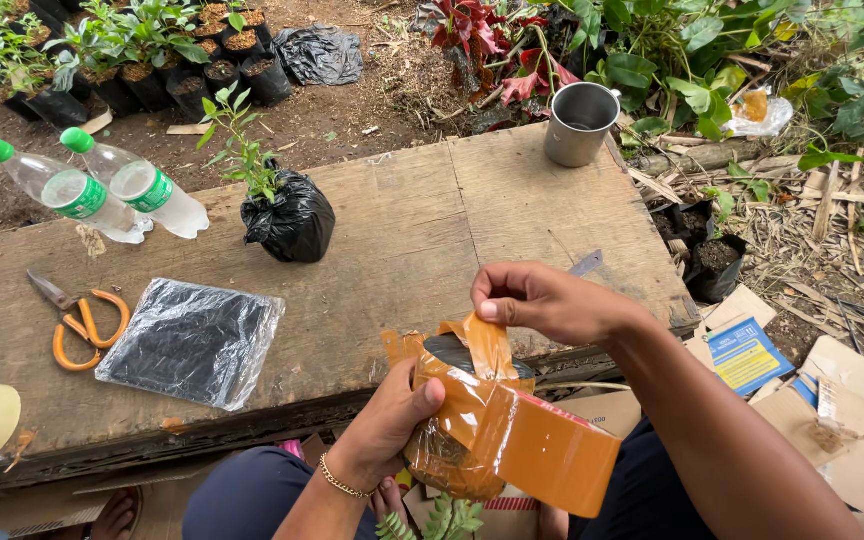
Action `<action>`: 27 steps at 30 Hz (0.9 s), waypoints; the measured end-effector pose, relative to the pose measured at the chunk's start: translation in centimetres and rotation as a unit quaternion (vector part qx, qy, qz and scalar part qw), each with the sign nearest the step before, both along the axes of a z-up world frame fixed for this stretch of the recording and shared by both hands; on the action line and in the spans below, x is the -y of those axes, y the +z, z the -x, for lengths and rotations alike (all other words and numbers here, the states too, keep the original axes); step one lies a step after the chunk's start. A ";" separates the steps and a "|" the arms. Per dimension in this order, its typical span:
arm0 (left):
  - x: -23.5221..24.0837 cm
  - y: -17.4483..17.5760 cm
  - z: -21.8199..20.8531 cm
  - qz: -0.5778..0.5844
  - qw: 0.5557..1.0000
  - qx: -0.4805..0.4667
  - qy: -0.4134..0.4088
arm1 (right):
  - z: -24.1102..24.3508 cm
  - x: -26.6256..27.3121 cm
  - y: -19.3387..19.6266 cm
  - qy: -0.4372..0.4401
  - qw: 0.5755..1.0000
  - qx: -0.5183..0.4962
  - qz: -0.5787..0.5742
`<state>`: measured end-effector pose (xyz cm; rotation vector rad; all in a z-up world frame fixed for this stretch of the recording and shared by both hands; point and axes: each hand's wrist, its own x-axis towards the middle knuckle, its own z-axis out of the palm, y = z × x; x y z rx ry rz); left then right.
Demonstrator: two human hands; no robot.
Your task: The person wraps the base of two small potted plants with brown packing tape. They first secure a larger plant in a black plastic bag, then wrap a smaller plant in a similar manner, using tape to hold the bags in place.
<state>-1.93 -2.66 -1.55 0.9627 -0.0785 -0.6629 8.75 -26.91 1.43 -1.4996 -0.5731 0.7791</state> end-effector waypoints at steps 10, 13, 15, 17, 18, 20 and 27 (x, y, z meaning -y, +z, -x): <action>0.2 0.1 -0.1 0.021 1.000 -0.013 0.008 | -0.2 -0.3 -0.8 -0.038 0.998 0.033 0.036; 0.3 0.3 -0.2 0.020 1.000 -0.014 0.014 | -0.2 -0.2 -0.8 -0.024 0.998 0.035 0.038; 0.4 0.5 -0.2 0.017 1.000 0.001 0.022 | 0.1 -0.2 -0.8 -0.009 0.997 0.046 0.058; 0.3 0.5 -0.1 0.018 1.000 0.005 0.022 | 0.4 -0.5 -0.7 -0.010 0.997 0.037 0.062; 0.3 0.5 0.0 0.018 1.000 0.007 0.023 | 0.5 -0.6 -0.6 -0.009 0.997 0.032 0.063; 0.2 0.5 0.1 0.016 0.999 0.018 0.025 | 0.8 -0.7 -0.2 -0.014 0.997 0.033 0.068; 0.5 0.5 0.1 -0.012 1.000 0.020 0.014 | 0.8 -0.7 0.8 -0.019 0.996 0.057 0.063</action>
